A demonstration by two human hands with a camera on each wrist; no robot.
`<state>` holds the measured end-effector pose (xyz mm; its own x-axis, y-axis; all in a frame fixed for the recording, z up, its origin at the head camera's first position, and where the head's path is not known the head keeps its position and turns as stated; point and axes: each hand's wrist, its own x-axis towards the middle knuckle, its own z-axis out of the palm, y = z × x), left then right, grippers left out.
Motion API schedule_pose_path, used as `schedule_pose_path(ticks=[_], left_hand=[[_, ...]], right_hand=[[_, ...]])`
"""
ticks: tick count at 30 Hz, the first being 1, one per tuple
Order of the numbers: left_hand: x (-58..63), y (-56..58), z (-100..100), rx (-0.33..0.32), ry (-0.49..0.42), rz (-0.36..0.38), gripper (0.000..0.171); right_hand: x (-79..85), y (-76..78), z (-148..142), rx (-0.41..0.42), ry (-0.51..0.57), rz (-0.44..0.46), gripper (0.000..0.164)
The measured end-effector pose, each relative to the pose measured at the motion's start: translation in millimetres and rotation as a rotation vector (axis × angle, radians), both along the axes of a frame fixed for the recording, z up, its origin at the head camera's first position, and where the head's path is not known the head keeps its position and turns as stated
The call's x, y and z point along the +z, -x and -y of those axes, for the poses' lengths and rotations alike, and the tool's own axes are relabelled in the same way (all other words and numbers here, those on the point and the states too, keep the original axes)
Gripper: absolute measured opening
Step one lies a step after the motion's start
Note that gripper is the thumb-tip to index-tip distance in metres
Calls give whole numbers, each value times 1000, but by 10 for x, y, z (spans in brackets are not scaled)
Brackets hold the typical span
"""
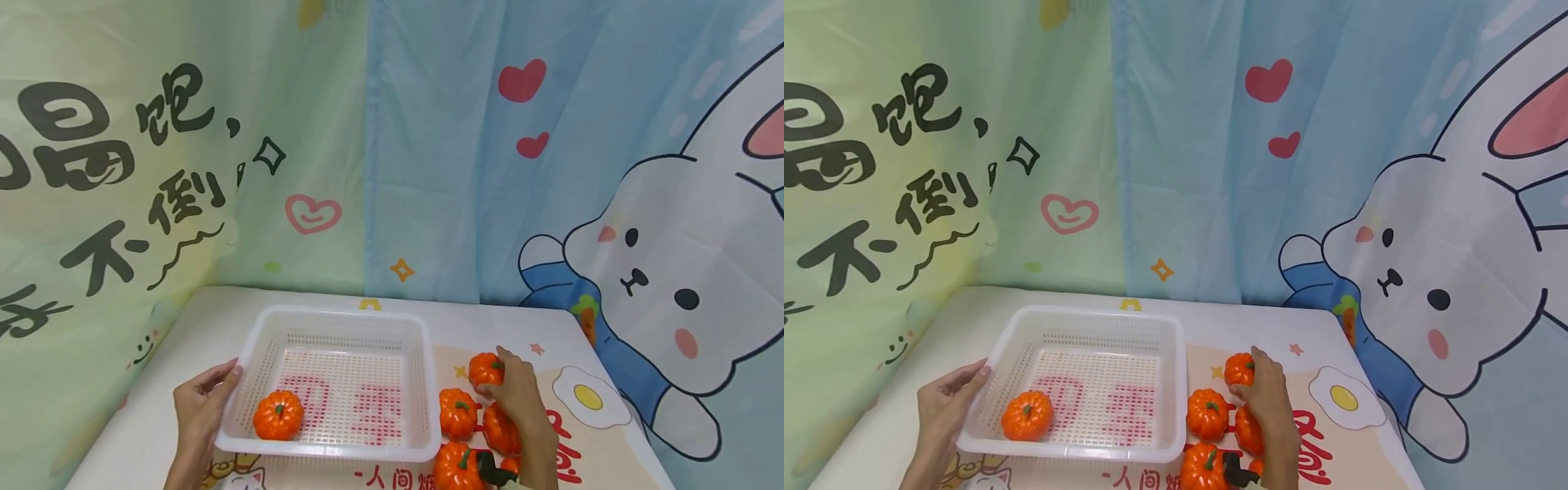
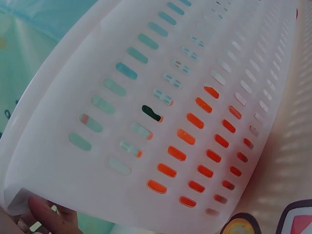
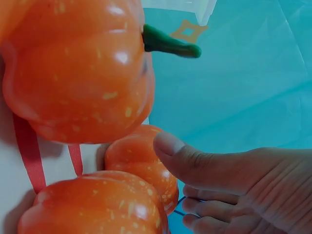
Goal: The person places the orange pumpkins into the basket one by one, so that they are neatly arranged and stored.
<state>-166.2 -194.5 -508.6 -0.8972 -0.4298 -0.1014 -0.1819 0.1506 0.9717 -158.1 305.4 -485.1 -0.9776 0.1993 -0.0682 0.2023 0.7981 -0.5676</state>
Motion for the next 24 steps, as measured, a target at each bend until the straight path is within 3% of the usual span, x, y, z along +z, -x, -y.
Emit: schedule_pose_path(ticks=[24], left_hand=[[21,-25,-10,0,-2,2,41]], right_hand=[[-74,111,-61,56,-27,40,85]])
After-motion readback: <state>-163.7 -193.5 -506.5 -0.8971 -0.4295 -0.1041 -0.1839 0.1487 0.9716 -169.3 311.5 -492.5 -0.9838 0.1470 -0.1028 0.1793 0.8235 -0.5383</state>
